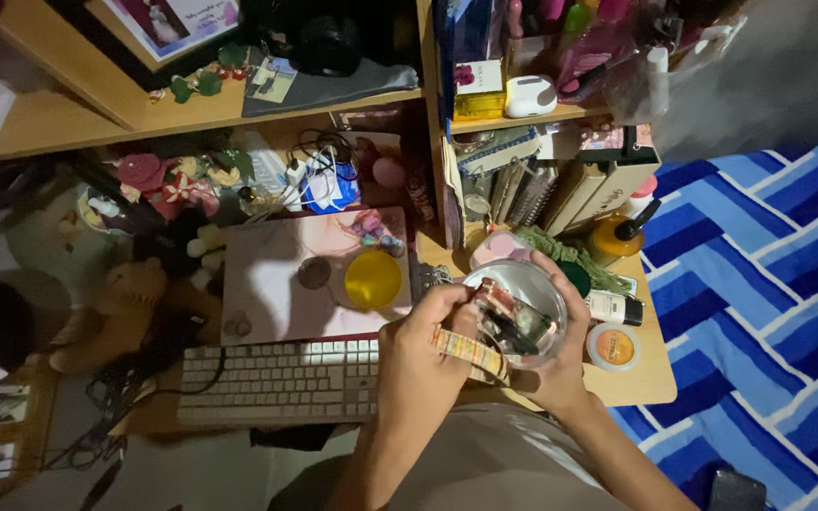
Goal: The person takes earrings and other small accessories from a jar and a shelf, places them into a compartmentalized plastic organizer, opens a white jewelry box, and handles a packaged bracelet. They also open and close small round jars while sorting the items at the desk.
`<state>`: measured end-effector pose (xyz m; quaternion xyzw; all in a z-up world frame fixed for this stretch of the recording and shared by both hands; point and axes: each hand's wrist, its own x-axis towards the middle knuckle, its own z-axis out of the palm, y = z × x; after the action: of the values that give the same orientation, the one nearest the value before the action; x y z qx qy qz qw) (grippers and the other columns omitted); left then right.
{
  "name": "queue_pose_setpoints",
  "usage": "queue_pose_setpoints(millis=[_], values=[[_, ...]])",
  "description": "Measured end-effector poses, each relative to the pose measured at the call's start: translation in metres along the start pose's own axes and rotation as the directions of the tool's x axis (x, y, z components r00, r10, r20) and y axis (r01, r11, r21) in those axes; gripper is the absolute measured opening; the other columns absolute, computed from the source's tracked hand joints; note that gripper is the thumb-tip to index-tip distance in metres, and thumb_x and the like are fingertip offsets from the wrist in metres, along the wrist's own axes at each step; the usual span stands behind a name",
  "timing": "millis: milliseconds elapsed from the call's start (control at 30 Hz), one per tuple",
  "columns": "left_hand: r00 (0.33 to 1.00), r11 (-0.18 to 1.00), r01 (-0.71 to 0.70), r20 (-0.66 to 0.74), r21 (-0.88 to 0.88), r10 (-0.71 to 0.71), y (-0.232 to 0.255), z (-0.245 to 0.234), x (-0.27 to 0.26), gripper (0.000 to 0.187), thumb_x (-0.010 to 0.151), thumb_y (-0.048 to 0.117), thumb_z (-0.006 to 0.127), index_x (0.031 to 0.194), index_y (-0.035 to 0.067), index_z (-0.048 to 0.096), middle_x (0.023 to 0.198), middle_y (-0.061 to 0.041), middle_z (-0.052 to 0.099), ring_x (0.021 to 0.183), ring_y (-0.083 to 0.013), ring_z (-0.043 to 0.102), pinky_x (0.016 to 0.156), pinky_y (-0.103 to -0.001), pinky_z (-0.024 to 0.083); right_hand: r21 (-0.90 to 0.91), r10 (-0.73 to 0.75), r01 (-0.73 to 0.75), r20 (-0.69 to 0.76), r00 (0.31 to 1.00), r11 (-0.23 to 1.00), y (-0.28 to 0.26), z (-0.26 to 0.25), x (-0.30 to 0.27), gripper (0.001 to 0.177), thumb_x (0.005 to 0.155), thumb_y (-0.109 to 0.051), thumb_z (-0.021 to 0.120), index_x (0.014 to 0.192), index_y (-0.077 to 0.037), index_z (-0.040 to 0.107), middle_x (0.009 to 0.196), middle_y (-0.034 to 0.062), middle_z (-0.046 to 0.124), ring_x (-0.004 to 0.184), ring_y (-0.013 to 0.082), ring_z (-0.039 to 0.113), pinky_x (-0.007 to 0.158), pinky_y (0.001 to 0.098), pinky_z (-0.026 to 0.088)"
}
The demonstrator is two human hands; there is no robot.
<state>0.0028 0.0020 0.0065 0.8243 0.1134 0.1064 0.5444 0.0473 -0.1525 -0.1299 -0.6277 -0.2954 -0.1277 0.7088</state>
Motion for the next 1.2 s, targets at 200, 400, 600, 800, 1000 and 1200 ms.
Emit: queue_pose_setpoints(millis=[200,400,600,800,1000,1200], values=[[0.982,0.901,-0.122,0.183,0.417,0.048,0.006,0.004,0.013,0.014,0.094,0.015,0.073,0.106,0.009,0.074,0.069,-0.018,0.07,0.062,-0.0342,0.071,0.054,-0.042,0.051,-0.1,0.02,-0.013,0.068,0.997,0.995,0.0,0.002,-0.005,0.123,0.062,-0.015,0.096,0.158,-0.013,0.02,0.162,0.0203,0.034,0.149,0.0324,0.041,0.123,0.0454,0.04],[0.972,0.947,0.078,0.235,-0.311,-0.003,-0.016,-0.006,0.026,0.046,0.091,0.008,0.056,0.136,0.017,0.05,0.106,0.0,0.067,0.089,-0.0176,0.077,0.061,-0.036,0.064,0.037,0.286,-0.285,-0.017,0.958,0.958,0.003,0.0,-0.016,0.124,0.065,-0.016,0.097,0.161,-0.007,0.018,0.153,0.0174,0.044,0.141,0.0273,0.051,0.116,0.0432,0.048],[0.903,-0.029,0.43,0.429,-0.902,0.028,-0.057,-0.042,0.038,0.031,0.105,0.006,0.066,0.133,0.01,0.054,0.106,-0.008,0.059,0.095,-0.0197,0.059,0.086,-0.038,0.049,-0.1,0.216,-0.224,-0.09,0.972,0.969,0.001,-0.01,-0.021,0.129,0.062,-0.022,0.097,0.161,-0.006,0.016,0.153,0.0188,0.044,0.139,0.0287,0.052,0.117,0.0432,0.047],[0.929,0.293,0.329,0.252,-0.898,-0.271,-0.057,-0.04,0.025,0.035,0.098,0.025,0.049,0.122,0.012,0.072,0.115,-0.007,0.064,0.103,-0.0176,0.059,0.094,-0.04,0.047,-0.167,0.103,-0.115,-0.078,0.992,0.979,0.002,-0.006,-0.025,0.129,0.061,-0.025,0.097,0.16,-0.007,0.015,0.155,0.0203,0.04,0.14,0.0301,0.051,0.118,0.0437,0.046],[0.993,0.911,-0.062,0.064,-0.407,0.096,-0.025,-0.029,0.005,0.016,0.105,0.017,0.055,0.104,0.01,0.07,0.104,-0.004,0.067,0.093,-0.0145,0.064,0.082,-0.037,0.058,-0.151,0.186,-0.189,-0.034,0.982,0.97,0.003,-0.003,-0.029,0.132,0.06,-0.022,0.098,0.161,-0.006,0.014,0.153,0.0203,0.042,0.139,0.0307,0.051,0.118,0.0438,0.046],[0.86,0.864,-0.467,0.13,-0.188,0.493,0.006,-0.029,0.002,0.006,0.101,0.012,0.072,0.102,0.011,0.077,0.102,-0.003,0.058,0.1,-0.0139,0.057,0.087,-0.033,0.052,-0.097,0.085,-0.083,0.011,0.996,0.992,0.0,-0.002,-0.03,0.131,0.063,-0.02,0.098,0.161,-0.01,0.01,0.158,0.022,0.036,0.144,0.033,0.048,0.118,0.0453,0.046]])
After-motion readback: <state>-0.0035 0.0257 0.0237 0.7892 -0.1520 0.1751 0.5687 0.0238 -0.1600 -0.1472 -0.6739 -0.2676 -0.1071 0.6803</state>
